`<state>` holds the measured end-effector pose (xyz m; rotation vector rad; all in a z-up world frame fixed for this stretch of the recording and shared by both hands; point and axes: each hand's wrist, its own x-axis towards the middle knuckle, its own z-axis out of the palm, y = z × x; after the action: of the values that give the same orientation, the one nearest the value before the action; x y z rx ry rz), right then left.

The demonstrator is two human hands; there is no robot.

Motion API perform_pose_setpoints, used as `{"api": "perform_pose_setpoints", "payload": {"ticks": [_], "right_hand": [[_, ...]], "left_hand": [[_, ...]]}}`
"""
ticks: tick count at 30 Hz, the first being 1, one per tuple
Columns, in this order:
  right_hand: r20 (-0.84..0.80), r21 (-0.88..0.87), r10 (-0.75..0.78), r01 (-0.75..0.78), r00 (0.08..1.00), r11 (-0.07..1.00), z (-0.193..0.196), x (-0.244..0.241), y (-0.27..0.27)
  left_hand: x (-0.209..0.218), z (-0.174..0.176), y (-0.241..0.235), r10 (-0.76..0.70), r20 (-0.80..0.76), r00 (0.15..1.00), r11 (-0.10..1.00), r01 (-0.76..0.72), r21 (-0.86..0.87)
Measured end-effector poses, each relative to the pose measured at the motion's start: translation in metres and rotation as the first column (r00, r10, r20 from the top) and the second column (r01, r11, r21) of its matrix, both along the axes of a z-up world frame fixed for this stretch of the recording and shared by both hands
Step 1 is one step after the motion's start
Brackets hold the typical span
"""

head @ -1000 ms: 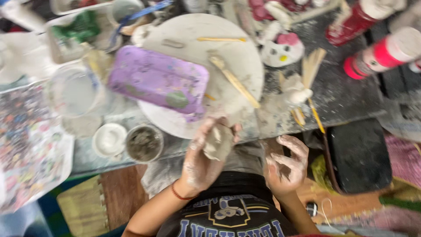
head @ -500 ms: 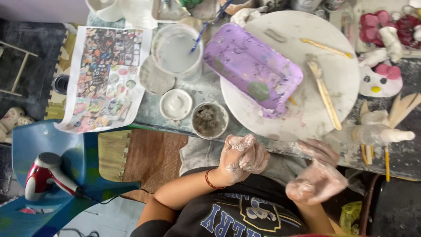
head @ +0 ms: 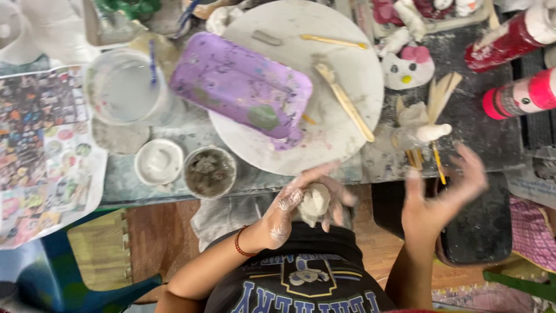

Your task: The person kneads and shapes a lump of gray clay with both hands, repeatedly rolling, pressing, and smoothing the material. They occasionally wipe excess clay from their fingers and continue to refine the shape of the clay mass.

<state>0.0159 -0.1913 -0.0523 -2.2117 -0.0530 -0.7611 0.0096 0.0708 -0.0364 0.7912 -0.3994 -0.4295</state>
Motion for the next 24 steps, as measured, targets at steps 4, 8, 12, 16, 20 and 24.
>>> {"api": "perform_pose_setpoints", "payload": {"ticks": [4, 8, 12, 16, 20, 24], "right_hand": [[-0.206, -0.148, 0.033, -0.064, 0.978, 0.987, 0.016, 0.032, 0.008], [-0.247, 0.019, 0.035, -0.031, 0.968, 0.999, 0.011, 0.050, 0.000], [-0.095, 0.325, 0.119, -0.083, 0.988, 0.942, 0.000, 0.047, -0.025], [-0.060, 0.231, -0.032, 0.045, 0.998, 0.972, -0.010, 0.046, -0.066], [-0.037, 0.070, -0.193, 0.196, 0.980, 0.978, -0.030, 0.045, -0.090], [-0.088, 0.005, -0.251, 0.252, 0.964, 0.968, -0.042, 0.051, -0.093]], "left_hand": [[0.005, 0.006, -0.006, 0.041, 0.049, 0.998, 0.996, -0.045, 0.076], [0.003, -0.014, -0.011, 0.029, -0.043, 0.999, 0.999, -0.028, 0.019], [0.003, -0.036, -0.015, -0.001, -0.001, 1.000, 1.000, 0.001, 0.030], [0.002, -0.050, -0.028, -0.089, -0.152, 0.984, 0.993, 0.100, 0.068], [0.010, -0.056, -0.040, -0.172, -0.135, 0.976, 0.985, 0.166, -0.055], [0.013, -0.039, -0.051, -0.186, -0.173, 0.967, 0.978, 0.200, 0.066]]}}
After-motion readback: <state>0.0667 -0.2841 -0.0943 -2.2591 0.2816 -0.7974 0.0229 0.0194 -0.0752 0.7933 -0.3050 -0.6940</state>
